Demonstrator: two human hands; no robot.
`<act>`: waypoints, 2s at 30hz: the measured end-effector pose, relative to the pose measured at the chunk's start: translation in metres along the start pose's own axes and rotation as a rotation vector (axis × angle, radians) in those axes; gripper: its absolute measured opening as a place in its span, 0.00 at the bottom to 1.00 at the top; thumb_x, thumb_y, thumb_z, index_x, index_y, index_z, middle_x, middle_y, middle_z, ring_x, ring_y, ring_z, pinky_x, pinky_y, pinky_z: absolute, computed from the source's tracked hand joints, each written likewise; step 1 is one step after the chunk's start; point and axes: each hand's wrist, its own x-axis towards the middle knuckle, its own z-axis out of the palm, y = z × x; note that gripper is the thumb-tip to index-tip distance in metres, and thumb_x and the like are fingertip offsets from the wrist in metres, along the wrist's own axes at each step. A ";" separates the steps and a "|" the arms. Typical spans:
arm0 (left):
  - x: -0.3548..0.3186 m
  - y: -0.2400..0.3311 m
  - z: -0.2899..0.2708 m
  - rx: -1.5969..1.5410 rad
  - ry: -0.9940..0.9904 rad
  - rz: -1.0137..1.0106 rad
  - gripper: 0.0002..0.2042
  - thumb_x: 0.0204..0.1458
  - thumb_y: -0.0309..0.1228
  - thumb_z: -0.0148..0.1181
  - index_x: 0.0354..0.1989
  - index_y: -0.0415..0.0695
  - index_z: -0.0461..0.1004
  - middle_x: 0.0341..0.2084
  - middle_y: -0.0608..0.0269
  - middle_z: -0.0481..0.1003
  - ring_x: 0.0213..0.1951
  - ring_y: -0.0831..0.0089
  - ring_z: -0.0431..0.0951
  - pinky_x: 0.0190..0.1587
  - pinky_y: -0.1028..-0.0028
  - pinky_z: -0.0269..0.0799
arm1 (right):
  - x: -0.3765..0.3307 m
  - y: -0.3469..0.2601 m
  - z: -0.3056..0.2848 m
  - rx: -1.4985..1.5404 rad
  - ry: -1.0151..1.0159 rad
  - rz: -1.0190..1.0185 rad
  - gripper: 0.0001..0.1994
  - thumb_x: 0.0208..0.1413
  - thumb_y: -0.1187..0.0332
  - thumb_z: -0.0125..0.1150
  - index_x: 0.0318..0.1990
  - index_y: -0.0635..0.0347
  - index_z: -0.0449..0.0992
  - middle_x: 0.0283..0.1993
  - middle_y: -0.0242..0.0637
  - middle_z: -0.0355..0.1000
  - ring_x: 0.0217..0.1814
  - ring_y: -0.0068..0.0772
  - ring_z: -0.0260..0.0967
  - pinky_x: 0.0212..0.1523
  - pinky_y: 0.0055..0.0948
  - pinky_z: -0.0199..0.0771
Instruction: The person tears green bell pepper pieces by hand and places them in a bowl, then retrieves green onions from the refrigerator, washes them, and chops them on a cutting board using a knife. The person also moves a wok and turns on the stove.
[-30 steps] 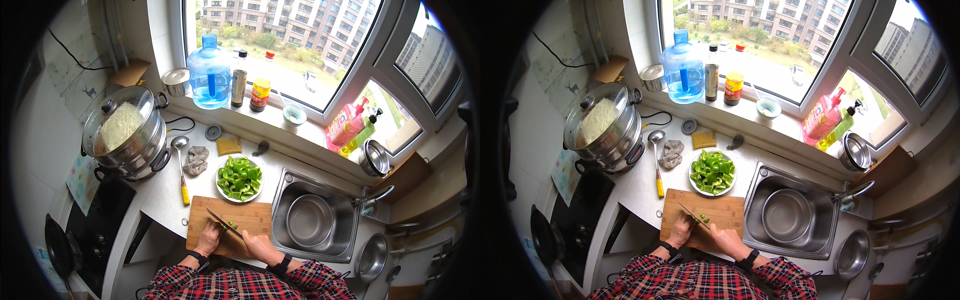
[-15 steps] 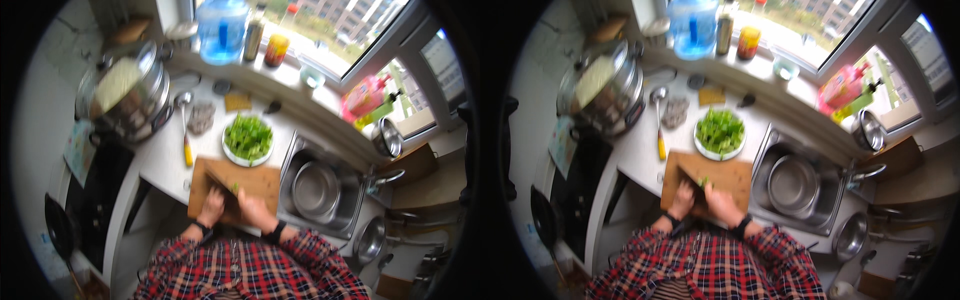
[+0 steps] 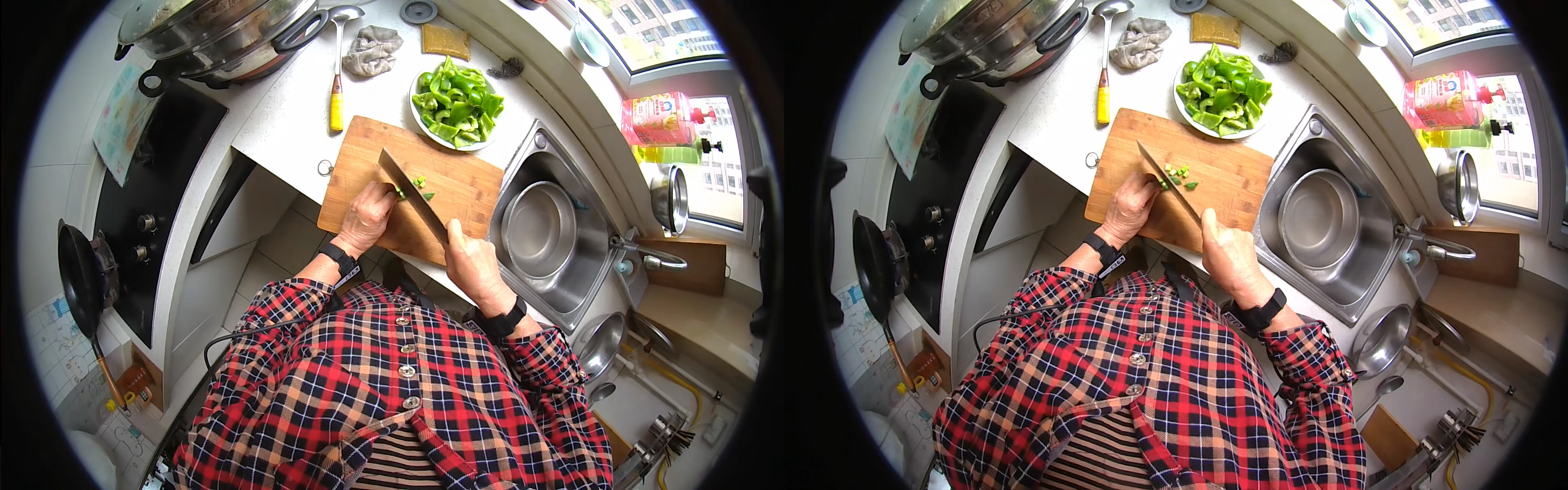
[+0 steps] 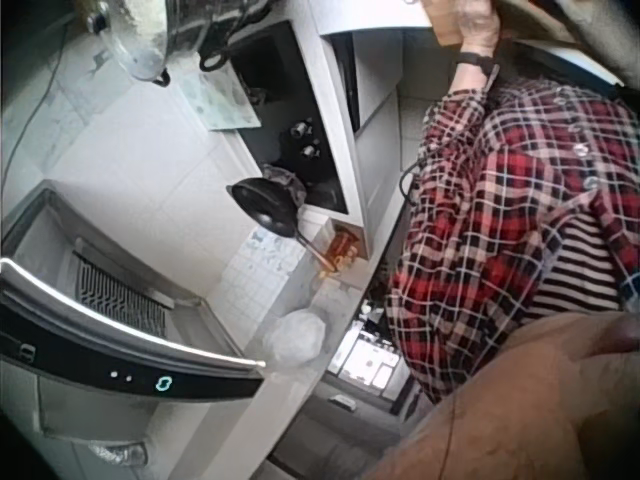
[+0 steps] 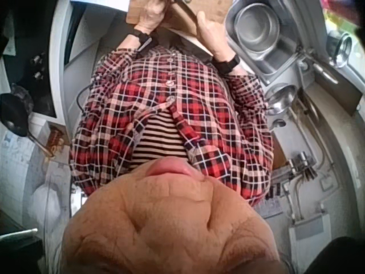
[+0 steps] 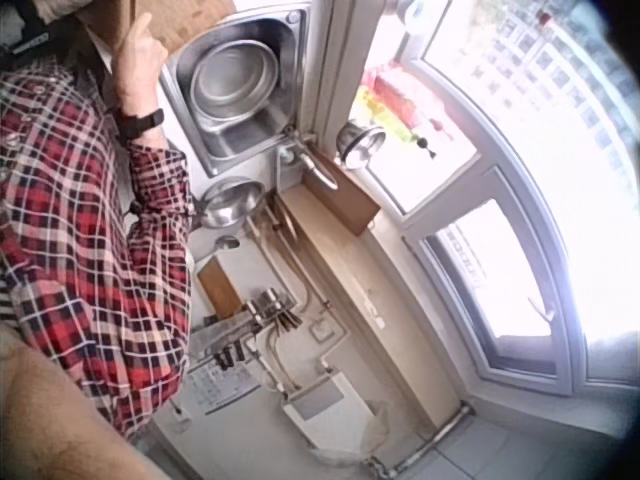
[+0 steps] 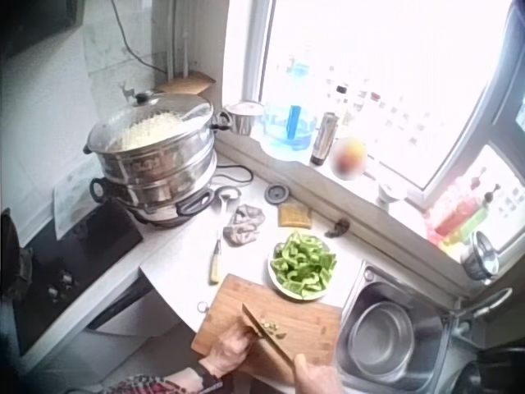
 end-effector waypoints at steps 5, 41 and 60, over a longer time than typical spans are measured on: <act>-0.002 -0.001 0.000 0.028 -0.016 -0.021 0.06 0.44 0.19 0.61 0.32 0.40 0.76 0.33 0.57 0.74 0.36 0.57 0.74 0.38 0.65 0.74 | 0.002 -0.009 0.004 -0.036 -0.046 0.000 0.15 0.45 0.78 0.55 0.42 0.68 0.64 0.25 0.46 0.74 0.25 0.47 0.75 0.24 0.41 0.74; -0.017 0.000 -0.021 -0.007 -0.060 0.015 0.07 0.46 0.20 0.58 0.34 0.40 0.78 0.35 0.60 0.75 0.41 0.61 0.74 0.43 0.68 0.74 | 0.046 -0.015 0.018 0.096 0.043 0.110 0.15 0.51 0.74 0.54 0.45 0.66 0.61 0.21 0.53 0.72 0.24 0.59 0.73 0.26 0.52 0.72; -0.021 0.004 -0.021 0.019 -0.033 -0.064 0.06 0.46 0.19 0.59 0.32 0.40 0.76 0.34 0.60 0.74 0.40 0.60 0.74 0.42 0.67 0.74 | 0.075 -0.031 0.045 0.190 0.116 0.187 0.18 0.51 0.73 0.56 0.48 0.69 0.60 0.22 0.54 0.73 0.26 0.59 0.73 0.27 0.52 0.73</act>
